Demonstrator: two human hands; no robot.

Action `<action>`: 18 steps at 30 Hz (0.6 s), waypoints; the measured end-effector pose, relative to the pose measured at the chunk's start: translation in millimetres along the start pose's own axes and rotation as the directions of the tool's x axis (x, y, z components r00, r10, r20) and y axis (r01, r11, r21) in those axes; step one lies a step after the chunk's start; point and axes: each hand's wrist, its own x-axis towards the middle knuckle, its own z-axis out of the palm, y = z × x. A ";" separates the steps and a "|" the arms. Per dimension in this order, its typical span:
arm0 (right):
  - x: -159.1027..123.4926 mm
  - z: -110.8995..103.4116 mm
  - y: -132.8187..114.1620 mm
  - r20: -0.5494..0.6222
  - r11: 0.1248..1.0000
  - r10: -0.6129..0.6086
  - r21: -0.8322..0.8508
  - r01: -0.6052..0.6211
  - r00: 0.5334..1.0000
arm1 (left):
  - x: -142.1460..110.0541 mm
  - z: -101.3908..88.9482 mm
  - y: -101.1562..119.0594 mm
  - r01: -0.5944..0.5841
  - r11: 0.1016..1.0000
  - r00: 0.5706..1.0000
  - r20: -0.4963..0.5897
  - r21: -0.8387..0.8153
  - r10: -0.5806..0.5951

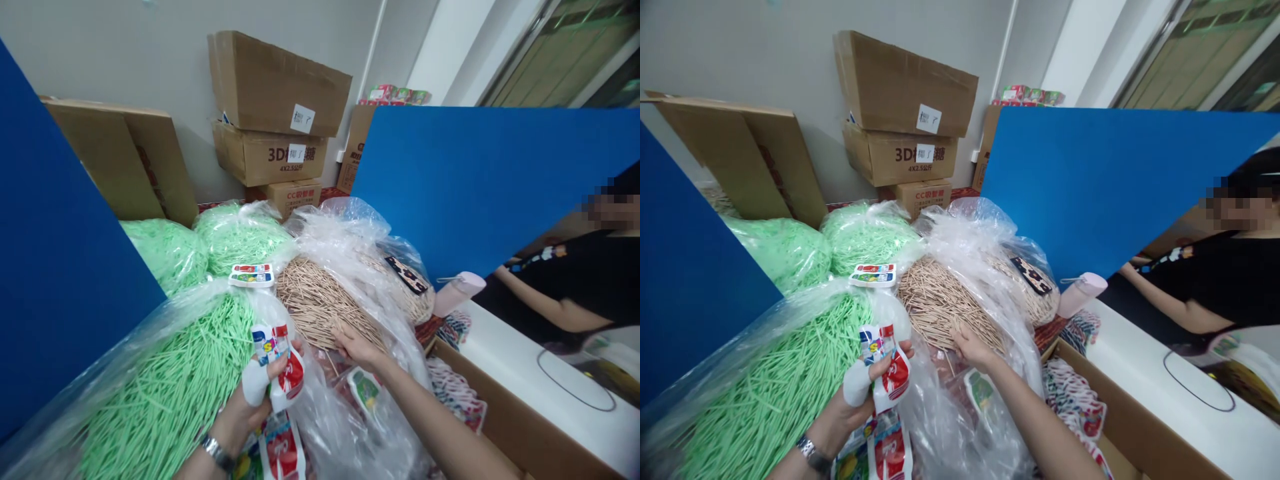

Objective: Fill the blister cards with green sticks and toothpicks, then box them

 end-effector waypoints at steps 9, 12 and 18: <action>-12.0 28.4 -10.3 0.059 0.975 0.091 -0.210 -0.076 0.994 | -9.7 -15.0 -13.1 0.039 0.999 0.998 -0.044 -0.014 -0.040; -9.7 32.4 -15.6 0.051 0.962 0.111 -0.258 -0.094 0.993 | -11.7 -15.2 -16.2 0.047 0.998 0.998 -0.031 -0.039 -0.048; -20.9 21.4 -18.4 0.109 0.969 0.049 -0.247 -0.021 0.993 | -21.3 -17.4 -12.0 0.032 0.999 0.998 -0.056 -0.019 -0.033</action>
